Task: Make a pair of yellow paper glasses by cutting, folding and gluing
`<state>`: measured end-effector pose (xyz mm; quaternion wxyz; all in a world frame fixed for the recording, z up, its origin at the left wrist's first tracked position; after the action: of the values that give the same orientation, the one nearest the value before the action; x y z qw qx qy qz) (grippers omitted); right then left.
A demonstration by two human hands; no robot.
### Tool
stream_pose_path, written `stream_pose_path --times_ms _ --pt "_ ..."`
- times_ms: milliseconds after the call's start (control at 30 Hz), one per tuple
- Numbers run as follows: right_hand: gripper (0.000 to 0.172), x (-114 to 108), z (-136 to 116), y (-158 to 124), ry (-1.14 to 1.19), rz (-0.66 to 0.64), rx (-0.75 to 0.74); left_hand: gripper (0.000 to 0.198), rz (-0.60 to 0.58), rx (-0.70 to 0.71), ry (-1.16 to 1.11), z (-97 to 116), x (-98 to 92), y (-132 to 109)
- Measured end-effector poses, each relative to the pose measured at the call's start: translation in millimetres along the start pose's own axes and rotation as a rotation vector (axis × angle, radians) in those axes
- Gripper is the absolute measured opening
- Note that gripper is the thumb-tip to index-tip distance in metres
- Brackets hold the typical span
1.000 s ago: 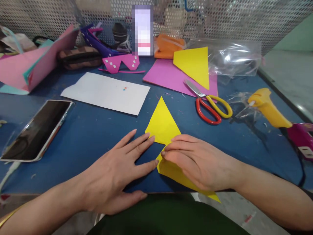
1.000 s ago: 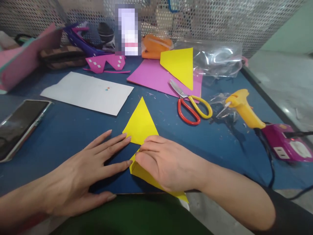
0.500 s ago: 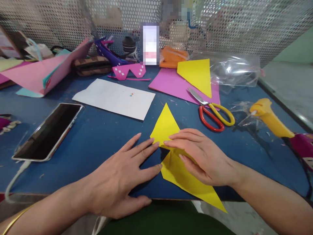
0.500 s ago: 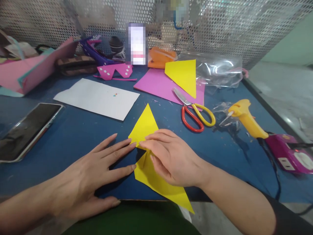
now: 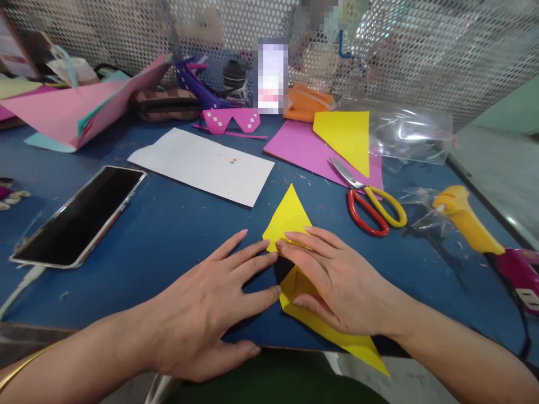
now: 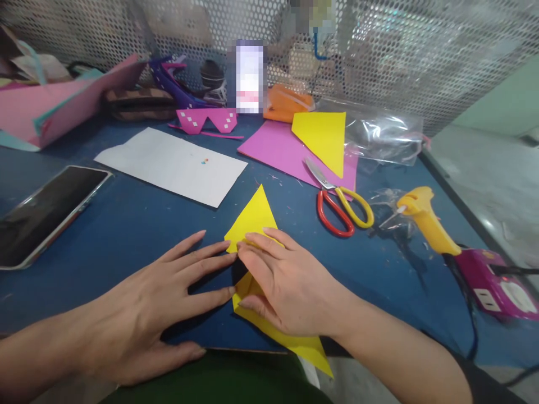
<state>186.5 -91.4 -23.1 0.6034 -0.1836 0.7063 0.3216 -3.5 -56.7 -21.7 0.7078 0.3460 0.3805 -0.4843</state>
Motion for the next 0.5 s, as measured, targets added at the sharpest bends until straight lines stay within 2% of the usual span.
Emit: stream_pose_path --times_ms 133,300,500 --pt "0.056 -3.4 6.8 -6.4 0.072 0.024 0.032 0.059 -0.016 0.017 0.007 -0.5 -0.3 -0.1" --pt "0.041 -19.4 7.3 -11.8 0.166 0.203 -0.073 0.062 -0.003 -0.003 0.001 -1.1 1.9 -1.6" --pt "0.062 -17.6 -2.0 -5.8 0.177 0.158 -0.129 0.064 -0.004 -0.011 0.010 -0.8 2.4 -1.7"
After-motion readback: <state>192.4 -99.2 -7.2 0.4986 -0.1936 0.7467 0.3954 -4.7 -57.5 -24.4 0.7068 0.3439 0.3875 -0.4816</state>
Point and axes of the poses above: each hand's wrist, its own y-axis towards the middle knuckle, its own x-axis out of the palm, z = x × y, the point moved 4 cm from there along y, towards the middle knuckle, and after that the axes turned 8 degrees about -y, right-handed, at the moved point
